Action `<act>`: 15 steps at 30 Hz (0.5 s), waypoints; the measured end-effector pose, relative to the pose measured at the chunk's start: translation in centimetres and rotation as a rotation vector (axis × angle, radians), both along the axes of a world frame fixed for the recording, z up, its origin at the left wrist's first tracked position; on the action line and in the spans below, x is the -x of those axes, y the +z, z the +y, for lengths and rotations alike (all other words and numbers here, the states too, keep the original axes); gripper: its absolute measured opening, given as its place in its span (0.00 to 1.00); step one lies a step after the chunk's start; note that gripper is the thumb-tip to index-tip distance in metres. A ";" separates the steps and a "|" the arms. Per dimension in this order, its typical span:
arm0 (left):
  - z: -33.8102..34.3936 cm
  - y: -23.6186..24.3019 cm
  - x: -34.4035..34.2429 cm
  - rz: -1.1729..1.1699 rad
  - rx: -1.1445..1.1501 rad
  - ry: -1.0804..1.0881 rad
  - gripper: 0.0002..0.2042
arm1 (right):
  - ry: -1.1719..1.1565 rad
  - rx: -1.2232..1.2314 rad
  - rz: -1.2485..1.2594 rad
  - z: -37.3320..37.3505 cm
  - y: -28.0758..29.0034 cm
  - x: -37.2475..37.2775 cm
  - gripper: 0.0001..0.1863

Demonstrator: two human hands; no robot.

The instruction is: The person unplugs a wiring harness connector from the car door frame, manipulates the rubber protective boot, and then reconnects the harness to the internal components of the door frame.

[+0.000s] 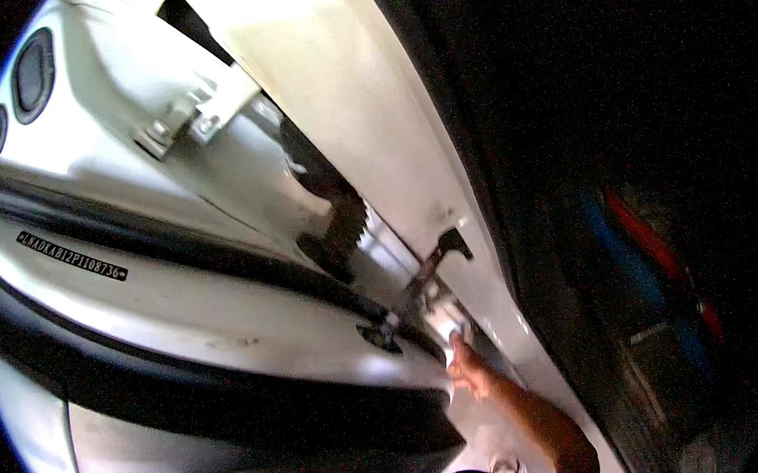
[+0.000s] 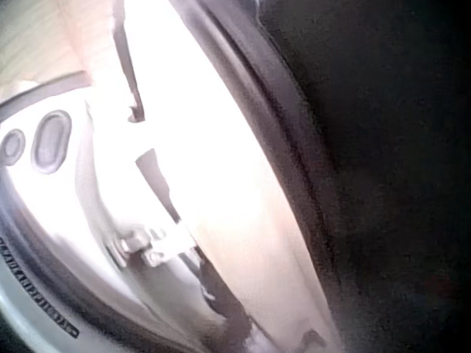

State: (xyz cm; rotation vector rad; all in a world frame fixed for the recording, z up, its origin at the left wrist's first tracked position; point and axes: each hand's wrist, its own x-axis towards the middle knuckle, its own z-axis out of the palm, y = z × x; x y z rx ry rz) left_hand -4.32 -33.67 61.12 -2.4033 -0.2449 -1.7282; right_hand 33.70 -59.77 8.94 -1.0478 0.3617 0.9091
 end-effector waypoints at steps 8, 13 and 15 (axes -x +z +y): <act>-2.0 1.9 -2.1 0.401 0.300 -0.087 0.26 | -0.379 0.007 -0.181 0.8 0.6 18.0 0.41; -3.5 4.2 1.5 0.685 0.497 -0.181 0.31 | -0.391 0.018 0.554 -0.1 16.2 31.7 0.31; -3.5 5.2 2.7 0.803 0.532 -0.242 0.33 | -0.439 0.089 0.372 -1.5 20.1 34.8 0.21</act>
